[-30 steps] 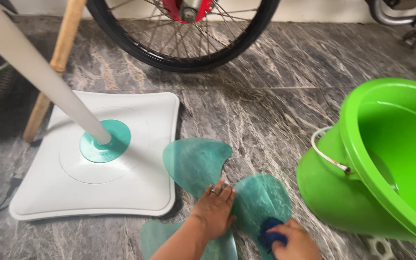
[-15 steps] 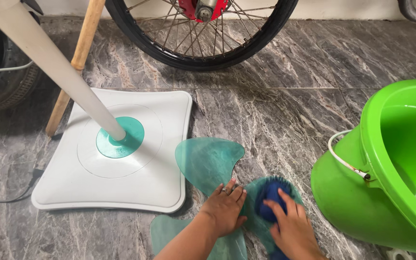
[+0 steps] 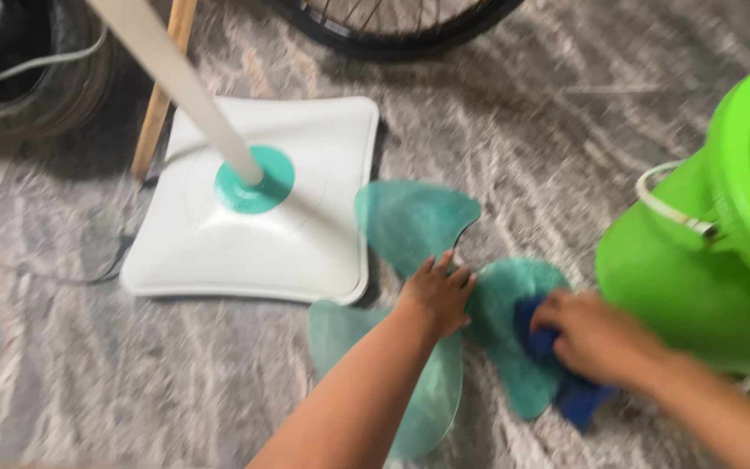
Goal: The person wipes the white plastic body and motor housing of a standing electric fan with a blue cloth, then rinses the cloth in a green bucket and wipes the teal fan blades on the floor. The fan remains disassembled throughout the clip.
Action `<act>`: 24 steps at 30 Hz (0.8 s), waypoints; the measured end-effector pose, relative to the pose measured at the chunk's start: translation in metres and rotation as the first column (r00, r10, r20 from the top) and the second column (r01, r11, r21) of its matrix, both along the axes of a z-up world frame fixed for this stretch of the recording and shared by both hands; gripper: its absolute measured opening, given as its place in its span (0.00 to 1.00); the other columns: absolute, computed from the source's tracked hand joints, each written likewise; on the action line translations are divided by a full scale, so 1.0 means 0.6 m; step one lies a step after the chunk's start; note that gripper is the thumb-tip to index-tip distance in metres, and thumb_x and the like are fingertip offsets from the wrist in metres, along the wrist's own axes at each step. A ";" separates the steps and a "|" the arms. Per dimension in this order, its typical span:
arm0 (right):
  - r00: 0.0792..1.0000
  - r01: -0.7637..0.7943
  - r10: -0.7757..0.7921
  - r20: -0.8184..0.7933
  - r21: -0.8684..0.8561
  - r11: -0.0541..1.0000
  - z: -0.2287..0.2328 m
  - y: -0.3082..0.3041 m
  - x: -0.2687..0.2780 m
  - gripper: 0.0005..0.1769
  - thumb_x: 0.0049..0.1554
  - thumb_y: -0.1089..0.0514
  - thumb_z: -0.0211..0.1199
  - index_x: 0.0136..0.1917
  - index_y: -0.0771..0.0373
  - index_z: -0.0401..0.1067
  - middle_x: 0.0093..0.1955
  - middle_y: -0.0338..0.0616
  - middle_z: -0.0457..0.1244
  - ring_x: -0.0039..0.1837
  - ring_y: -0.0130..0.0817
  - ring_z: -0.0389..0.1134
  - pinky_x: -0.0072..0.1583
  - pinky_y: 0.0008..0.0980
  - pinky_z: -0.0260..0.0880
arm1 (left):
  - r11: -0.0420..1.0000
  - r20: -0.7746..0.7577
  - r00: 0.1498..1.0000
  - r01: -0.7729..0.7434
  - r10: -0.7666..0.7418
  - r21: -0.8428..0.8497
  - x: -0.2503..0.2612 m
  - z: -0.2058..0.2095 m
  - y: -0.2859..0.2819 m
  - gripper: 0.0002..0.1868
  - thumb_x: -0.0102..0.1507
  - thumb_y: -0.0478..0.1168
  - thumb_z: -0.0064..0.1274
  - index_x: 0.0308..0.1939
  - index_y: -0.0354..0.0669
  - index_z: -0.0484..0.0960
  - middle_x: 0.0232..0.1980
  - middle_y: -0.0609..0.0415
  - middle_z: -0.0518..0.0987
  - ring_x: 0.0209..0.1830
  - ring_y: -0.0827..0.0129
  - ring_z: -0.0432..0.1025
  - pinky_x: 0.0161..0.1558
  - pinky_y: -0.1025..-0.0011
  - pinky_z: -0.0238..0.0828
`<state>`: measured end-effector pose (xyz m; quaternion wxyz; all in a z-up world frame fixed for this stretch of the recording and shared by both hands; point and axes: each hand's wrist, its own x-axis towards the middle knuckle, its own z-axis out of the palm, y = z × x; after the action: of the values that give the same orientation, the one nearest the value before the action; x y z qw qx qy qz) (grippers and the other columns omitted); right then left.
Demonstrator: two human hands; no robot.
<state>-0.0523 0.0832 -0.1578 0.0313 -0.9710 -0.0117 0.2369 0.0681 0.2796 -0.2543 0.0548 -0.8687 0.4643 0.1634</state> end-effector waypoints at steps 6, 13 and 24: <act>0.954 0.085 -0.126 0.272 0.157 0.984 -0.022 0.005 0.002 0.33 0.48 0.61 0.63 0.67 0.44 0.72 0.76 0.42 0.55 0.73 0.49 0.57 0.71 0.44 0.61 | 0.999 0.017 1.000 -0.026 0.025 0.037 -0.012 0.015 -0.004 0.42 0.67 0.61 0.46 0.80 0.51 0.50 0.82 0.53 0.49 0.83 0.48 0.39 0.76 0.49 0.39; 0.940 0.005 -0.043 0.339 0.113 0.994 -0.095 0.023 -0.062 0.50 0.44 0.47 0.72 0.78 0.44 0.58 0.84 0.61 0.42 0.79 0.61 0.49 0.68 0.59 0.58 | 0.996 0.102 0.991 -0.089 0.087 0.015 -0.035 0.046 0.012 0.39 0.66 0.60 0.48 0.78 0.59 0.53 0.82 0.50 0.48 0.80 0.47 0.43 0.73 0.48 0.43; 0.803 -0.350 0.554 0.219 -0.579 0.737 -0.058 -0.179 -0.068 0.32 0.50 0.52 0.60 0.68 0.48 0.64 0.82 0.36 0.51 0.80 0.33 0.50 0.78 0.46 0.50 | 0.992 0.147 0.981 -0.120 0.123 -0.032 -0.041 0.041 -0.006 0.31 0.66 0.50 0.49 0.73 0.51 0.66 0.68 0.50 0.65 0.73 0.50 0.55 0.62 0.54 0.59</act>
<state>-0.0933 -0.0244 -0.1927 -0.2897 -0.9363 -0.1946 0.0402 0.0437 0.2762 -0.2299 0.0690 -0.9058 0.4069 0.0957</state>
